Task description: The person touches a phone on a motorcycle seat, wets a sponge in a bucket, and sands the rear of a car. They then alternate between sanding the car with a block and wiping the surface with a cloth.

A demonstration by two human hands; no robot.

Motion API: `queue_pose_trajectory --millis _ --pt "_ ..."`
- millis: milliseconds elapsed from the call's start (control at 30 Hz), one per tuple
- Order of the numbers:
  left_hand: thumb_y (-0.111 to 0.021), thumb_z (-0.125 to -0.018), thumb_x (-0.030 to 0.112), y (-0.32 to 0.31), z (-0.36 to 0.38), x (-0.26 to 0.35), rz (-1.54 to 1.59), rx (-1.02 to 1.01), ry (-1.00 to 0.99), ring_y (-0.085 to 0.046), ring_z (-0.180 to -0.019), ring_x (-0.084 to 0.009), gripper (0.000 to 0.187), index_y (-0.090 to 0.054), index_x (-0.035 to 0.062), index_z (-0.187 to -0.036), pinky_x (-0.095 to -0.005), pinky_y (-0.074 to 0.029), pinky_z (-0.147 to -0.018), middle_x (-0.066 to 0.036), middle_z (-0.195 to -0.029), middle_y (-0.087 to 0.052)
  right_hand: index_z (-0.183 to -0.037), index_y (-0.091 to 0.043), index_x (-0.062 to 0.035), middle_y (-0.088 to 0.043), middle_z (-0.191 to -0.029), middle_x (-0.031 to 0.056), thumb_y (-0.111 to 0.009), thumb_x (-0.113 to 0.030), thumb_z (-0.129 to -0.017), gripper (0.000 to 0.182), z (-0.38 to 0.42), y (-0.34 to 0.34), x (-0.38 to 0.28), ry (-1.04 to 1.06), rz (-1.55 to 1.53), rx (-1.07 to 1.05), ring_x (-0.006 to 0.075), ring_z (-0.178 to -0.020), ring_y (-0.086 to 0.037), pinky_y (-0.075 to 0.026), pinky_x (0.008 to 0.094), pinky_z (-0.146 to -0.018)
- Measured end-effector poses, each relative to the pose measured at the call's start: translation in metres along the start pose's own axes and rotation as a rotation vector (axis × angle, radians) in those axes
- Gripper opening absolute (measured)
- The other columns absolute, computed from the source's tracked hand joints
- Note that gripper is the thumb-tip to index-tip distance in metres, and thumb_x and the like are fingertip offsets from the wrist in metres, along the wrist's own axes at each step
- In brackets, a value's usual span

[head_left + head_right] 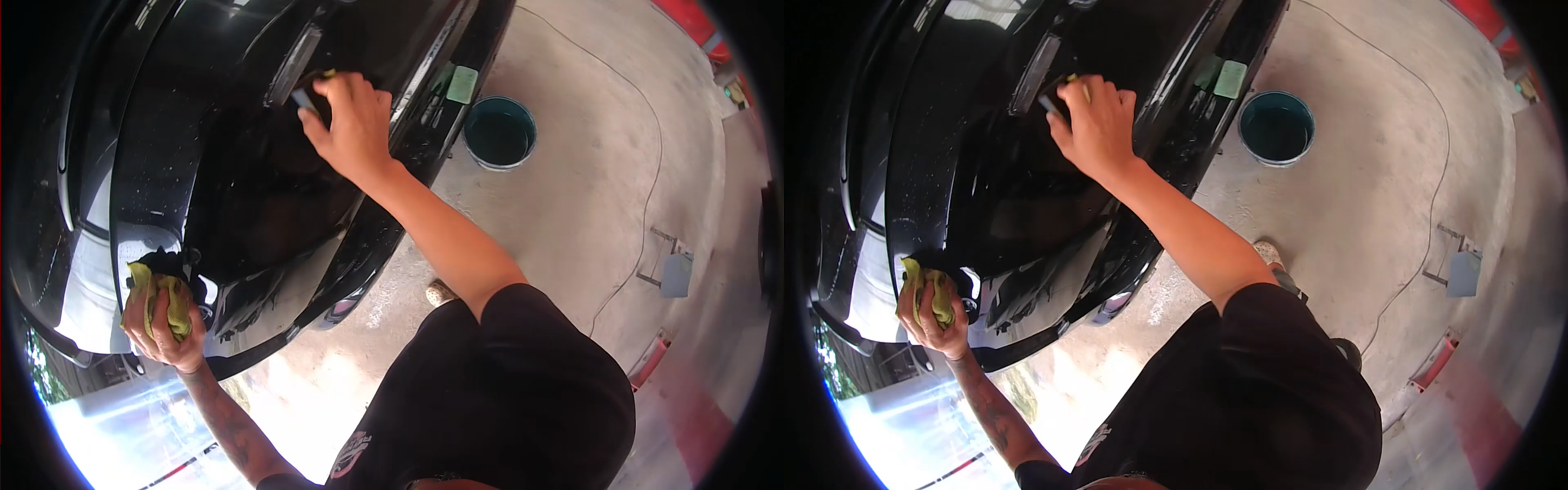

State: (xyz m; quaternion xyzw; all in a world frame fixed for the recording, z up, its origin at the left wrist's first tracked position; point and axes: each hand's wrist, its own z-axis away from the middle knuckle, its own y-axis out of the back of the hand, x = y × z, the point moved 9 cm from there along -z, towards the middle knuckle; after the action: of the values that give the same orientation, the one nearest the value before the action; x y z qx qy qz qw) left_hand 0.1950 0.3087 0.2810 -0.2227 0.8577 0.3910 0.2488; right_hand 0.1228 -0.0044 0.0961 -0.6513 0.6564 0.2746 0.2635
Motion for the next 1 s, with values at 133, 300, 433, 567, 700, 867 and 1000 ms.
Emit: queue_pose_trajectory --millis 133,300,433,567,700,867,1000 --pt "-0.081 -0.086 0.011 0.0 -0.003 0.002 -0.005 -0.007 0.0 -0.068 -0.109 -0.0379 0.03 -0.072 0.0054 -0.114 -0.0478 -0.057 -0.094 -0.016 -0.124 -0.068 -0.112 -0.063 -0.0142 -0.064 -0.11 0.0071 -0.087 -0.02 -0.075 0.045 0.003 0.003 -0.006 0.116 -0.01 -0.036 0.0286 -0.094 -0.061 -0.038 0.046 -0.084" --pt "-0.081 -0.086 0.015 0.0 -0.004 0.003 -0.015 0.011 0.013 -0.068 -0.108 -0.0381 0.031 -0.072 0.007 -0.115 -0.0495 -0.056 -0.091 -0.015 -0.122 -0.069 -0.11 -0.065 -0.0142 -0.066 -0.112 0.0084 -0.087 -0.018 -0.072 0.044 -0.016 0.0 0.022 0.031 0.026 -0.002 0.0298 -0.098 -0.063 -0.042 0.0458 -0.081" --pt "-0.08 -0.087 0.019 -0.001 -0.002 0.001 -0.033 -0.004 0.008 -0.068 -0.108 -0.0378 0.031 -0.073 0.0076 -0.115 -0.0499 -0.056 -0.092 -0.014 -0.122 -0.069 -0.108 -0.068 -0.0163 -0.067 -0.114 0.0058 -0.087 -0.017 -0.069 0.044 0.012 0.002 -0.003 0.228 -0.012 -0.128 0.028 -0.1 -0.063 -0.042 0.0449 -0.084" --pt "-0.081 -0.086 0.014 0.0 -0.006 0.003 -0.004 -0.001 0.001 -0.068 -0.109 -0.0371 0.031 -0.073 0.0071 -0.115 -0.0483 -0.057 -0.092 -0.015 -0.121 -0.069 -0.106 -0.067 -0.0178 -0.068 -0.113 0.0015 -0.087 -0.018 -0.066 0.044 -0.009 0.005 0.007 0.311 0.057 -0.083 0.0247 -0.098 -0.063 -0.041 0.0447 -0.085" --pt "-0.081 -0.084 0.009 0.0 -0.007 0.003 -0.01 -0.006 0.007 -0.069 -0.11 -0.0363 0.031 -0.073 0.006 -0.114 -0.0464 -0.057 -0.094 -0.016 -0.122 -0.068 -0.104 -0.067 -0.0193 -0.068 -0.115 0.0003 -0.088 -0.023 -0.066 0.044 0.01 0.004 -0.005 0.382 0.054 -0.24 0.0233 -0.096 -0.064 -0.04 0.0457 -0.087" --pt "-0.08 -0.086 0.012 -0.001 -0.007 0.003 0.0 -0.004 0.01 -0.069 -0.111 -0.0359 0.03 -0.073 0.0072 -0.115 -0.047 -0.057 -0.094 -0.015 -0.123 -0.069 -0.098 -0.069 -0.0211 -0.067 -0.114 0.0 -0.088 -0.025 -0.065 0.038 0.028 0.006 -0.013 0.5 0.055 -0.344 0.0217 -0.096 -0.063 -0.04 0.0467 -0.089" --pt "-0.081 -0.087 0.018 0.0 -0.004 0.001 0.0 -0.012 0.012 -0.068 -0.111 -0.0362 0.032 -0.072 0.0103 -0.117 -0.0482 -0.057 -0.094 -0.013 -0.124 -0.069 -0.097 -0.068 -0.0235 -0.066 -0.114 -0.0006 -0.086 -0.023 -0.065 0.036 0.009 0.006 0.002 0.376 0.119 -0.223 0.0204 -0.096 -0.063 -0.042 0.0454 -0.087"
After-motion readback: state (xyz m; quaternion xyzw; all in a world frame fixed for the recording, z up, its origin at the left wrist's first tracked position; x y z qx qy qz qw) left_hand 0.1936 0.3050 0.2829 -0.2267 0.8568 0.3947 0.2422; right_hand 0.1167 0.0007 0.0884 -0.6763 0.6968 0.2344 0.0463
